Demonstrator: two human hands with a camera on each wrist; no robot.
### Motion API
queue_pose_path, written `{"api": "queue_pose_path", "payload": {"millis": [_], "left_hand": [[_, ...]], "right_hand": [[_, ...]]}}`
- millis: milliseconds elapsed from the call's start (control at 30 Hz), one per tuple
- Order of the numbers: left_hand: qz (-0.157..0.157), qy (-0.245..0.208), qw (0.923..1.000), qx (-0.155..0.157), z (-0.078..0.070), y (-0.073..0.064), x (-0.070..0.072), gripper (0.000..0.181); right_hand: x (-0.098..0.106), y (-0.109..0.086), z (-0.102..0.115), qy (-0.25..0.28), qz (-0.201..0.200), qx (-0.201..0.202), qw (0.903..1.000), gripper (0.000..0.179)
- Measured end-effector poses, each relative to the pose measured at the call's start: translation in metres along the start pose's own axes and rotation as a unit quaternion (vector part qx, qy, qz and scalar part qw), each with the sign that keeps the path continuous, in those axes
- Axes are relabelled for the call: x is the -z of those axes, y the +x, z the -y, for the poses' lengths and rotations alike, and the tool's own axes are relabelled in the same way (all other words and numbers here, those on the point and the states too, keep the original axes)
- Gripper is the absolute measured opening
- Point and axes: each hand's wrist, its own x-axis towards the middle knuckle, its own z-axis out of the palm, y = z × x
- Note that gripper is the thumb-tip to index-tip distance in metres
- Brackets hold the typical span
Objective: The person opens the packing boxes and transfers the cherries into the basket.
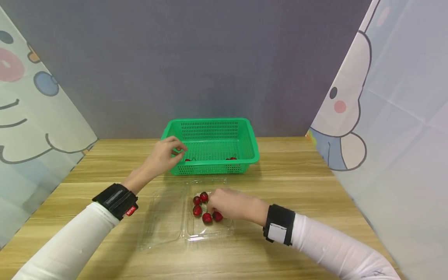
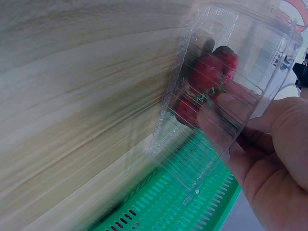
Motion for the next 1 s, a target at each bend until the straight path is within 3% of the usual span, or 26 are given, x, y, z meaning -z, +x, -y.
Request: {"api": "queue_pose_path", "payload": {"millis": [467, 1000], "left_hand": [[0.014, 0.012, 0.9993, -0.033, 0.0, -0.01, -0.002, 0.01], [0.008, 0.026, 0.9956, -0.089, -0.008, -0.023, -0.006, 0.01]], "right_hand": [[0.001, 0.001, 0.0, 0.001, -0.008, -0.005, 0.9999, 0.024], [0.008, -0.003, 0.001, 0.031, -0.051, 0.018, 0.9981, 0.019]]}}
